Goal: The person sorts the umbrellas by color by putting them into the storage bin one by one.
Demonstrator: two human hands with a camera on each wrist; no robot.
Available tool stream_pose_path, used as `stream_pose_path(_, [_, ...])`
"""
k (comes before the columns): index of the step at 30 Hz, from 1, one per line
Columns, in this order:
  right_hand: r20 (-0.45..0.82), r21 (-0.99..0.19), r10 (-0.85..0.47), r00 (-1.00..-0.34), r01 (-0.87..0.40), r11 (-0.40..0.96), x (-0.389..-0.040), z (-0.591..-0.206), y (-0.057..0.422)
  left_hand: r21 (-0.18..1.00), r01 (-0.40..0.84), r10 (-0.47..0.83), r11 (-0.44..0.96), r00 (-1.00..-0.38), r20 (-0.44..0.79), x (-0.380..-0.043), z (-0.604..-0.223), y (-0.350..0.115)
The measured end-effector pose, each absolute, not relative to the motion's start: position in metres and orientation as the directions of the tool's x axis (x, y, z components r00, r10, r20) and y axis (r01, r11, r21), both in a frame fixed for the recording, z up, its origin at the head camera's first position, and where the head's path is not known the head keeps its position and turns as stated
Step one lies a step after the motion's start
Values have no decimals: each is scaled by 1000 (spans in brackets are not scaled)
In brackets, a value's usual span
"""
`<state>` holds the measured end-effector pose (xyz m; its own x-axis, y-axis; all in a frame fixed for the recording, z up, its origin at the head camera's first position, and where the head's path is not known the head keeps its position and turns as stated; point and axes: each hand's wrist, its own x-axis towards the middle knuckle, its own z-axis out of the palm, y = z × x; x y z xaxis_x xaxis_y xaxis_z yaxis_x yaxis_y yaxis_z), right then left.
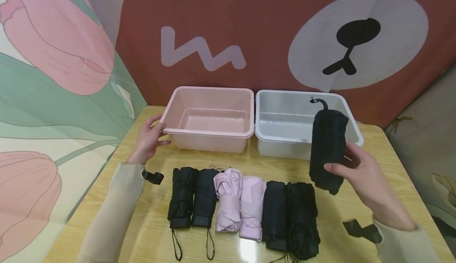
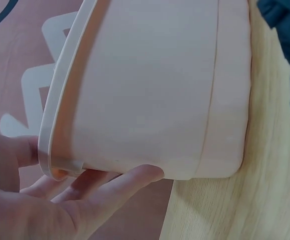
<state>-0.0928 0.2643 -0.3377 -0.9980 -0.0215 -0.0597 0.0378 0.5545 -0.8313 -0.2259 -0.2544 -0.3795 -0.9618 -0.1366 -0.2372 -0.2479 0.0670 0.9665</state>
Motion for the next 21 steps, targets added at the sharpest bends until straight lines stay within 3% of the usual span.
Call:
stream_pose_path(7, [-60,-979,-30,-998,53,196,-124,-327,232,972,-227,-112,53,-969,-220,-228,-379,-256])
stream_pose_path(14, [-122,-991,3,-993,122,60,-155,-320,187,972,-225,-122,65,-969,-217,-230,-379,-254])
stream_pose_path(21, [-140,-979,-76,-987,149,-139,-184,-325,149,971,-231,-132,61,-966,-222,-228,-380,-250])
